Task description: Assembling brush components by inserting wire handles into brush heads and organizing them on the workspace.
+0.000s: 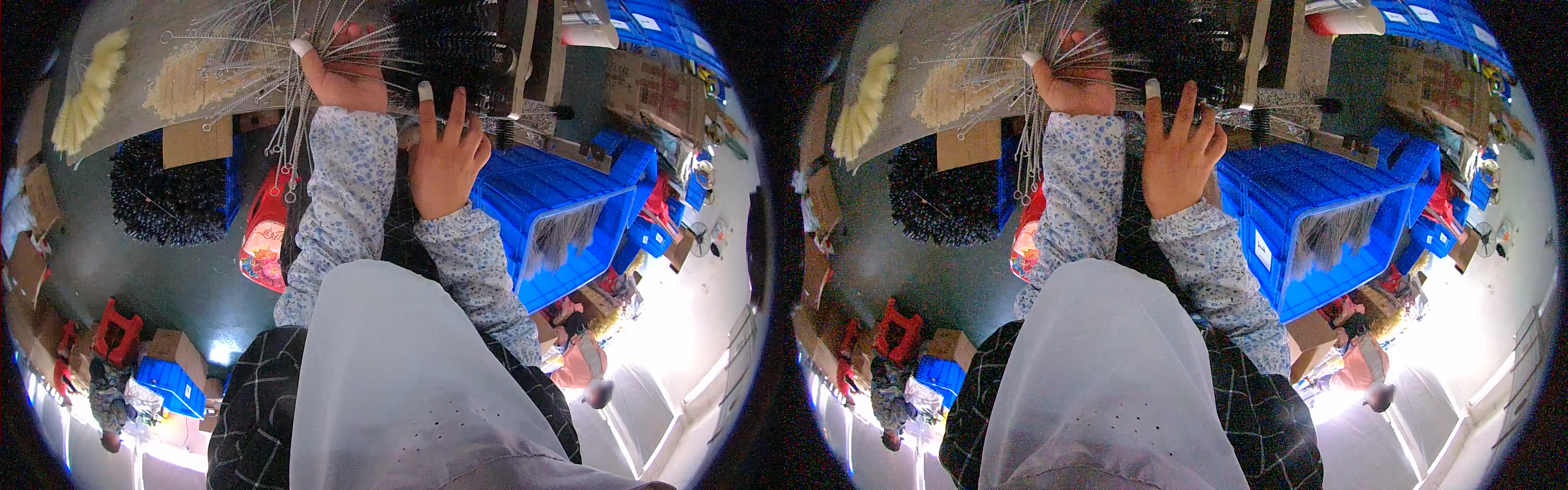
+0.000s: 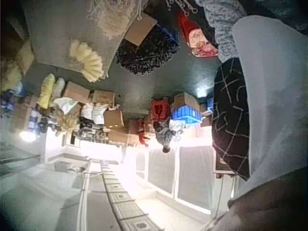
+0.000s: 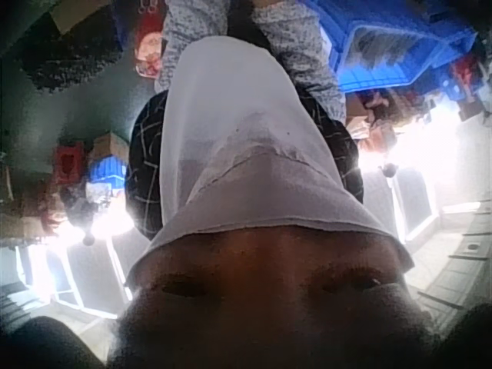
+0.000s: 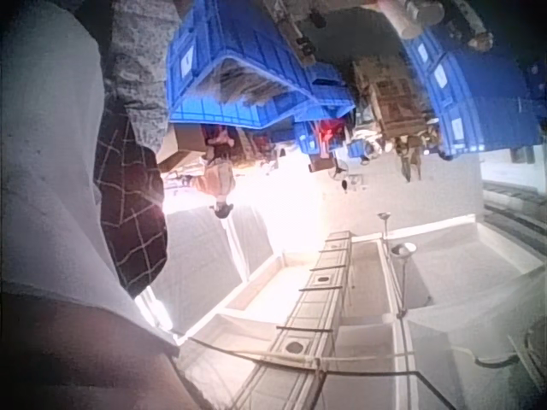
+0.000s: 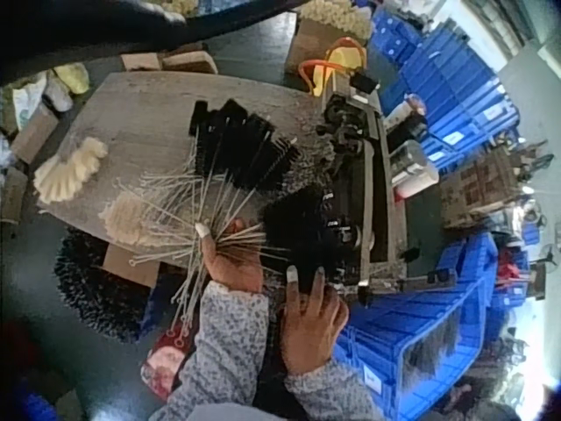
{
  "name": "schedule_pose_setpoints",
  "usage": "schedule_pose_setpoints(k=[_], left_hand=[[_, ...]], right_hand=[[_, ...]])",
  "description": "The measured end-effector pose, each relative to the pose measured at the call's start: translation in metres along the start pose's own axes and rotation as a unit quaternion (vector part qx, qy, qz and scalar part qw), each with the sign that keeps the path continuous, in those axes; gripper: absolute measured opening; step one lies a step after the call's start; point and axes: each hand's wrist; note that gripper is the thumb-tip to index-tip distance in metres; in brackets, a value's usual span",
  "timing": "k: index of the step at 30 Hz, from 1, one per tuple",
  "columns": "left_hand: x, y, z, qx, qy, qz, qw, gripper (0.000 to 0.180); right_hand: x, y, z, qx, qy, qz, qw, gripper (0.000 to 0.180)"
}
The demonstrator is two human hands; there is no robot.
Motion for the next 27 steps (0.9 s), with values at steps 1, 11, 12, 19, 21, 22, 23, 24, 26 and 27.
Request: schedule_pose_setpoints(k=[1, 11, 12, 19, 21, 22, 23, 24, 26, 27], left_hand=[[0.002, 0.000, -0.001, -0.001, 0.000, 0.002, 1.000, 0.050], [0.013, -0.001, -0.005, -0.022, -0.002, -0.008, 1.000, 0.050], [0.012, -0.002, -0.002, -0.013, -0.004, -0.015, 1.000, 0.049], [0.016, -0.004, 0.000, -0.024, 0.014, -0.012, 1.000, 0.046], [0.013, -0.003, 0.005, -0.032, -0.008, 0.006, 0.999, 0.046], [0.012, -0.001, 0.005, -0.032, -0.009, 0.003, 0.999, 0.046], [0.011, 0.000, 0.004, -0.024, -0.010, 0.002, 1.000, 0.045], [0.011, 0.002, 0.003, -0.017, -0.011, 0.001, 1.000, 0.045], [0.009, 0.003, 0.006, -0.024, -0.012, 0.004, 1.000, 0.045], [0.008, 0.003, 0.008, -0.032, -0.013, 0.005, 0.999, 0.045]], right_hand=[[0.001, 0.001, 0.001, 0.001, -0.001, -0.002, 1.000, 0.065], [0.004, 0.005, -0.004, -0.019, -0.002, -0.009, 1.000, 0.065], [0.004, 0.005, -0.004, -0.023, 0.002, -0.013, 1.000, 0.066], [0.005, 0.011, -0.006, -0.008, 0.033, -0.004, 0.999, 0.039], [0.007, 0.012, -0.006, -0.007, -0.012, 0.002, 1.000, 0.070], [0.007, 0.010, -0.005, -0.009, -0.011, 0.003, 1.000, 0.070], [0.006, 0.009, -0.004, -0.007, -0.012, 0.002, 1.000, 0.071], [0.006, 0.008, -0.003, -0.006, -0.014, 0.001, 1.000, 0.071], [0.006, 0.007, -0.003, -0.003, -0.017, 0.002, 1.000, 0.070], [0.006, 0.007, -0.003, -0.001, -0.021, 0.003, 1.000, 0.070]])
Point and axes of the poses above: each hand's wrist, its own x-axis away from the middle knuckle, its own z-axis out of the back of the hand, y = z × x, and after that the axes turned 4 degrees about x, right-handed
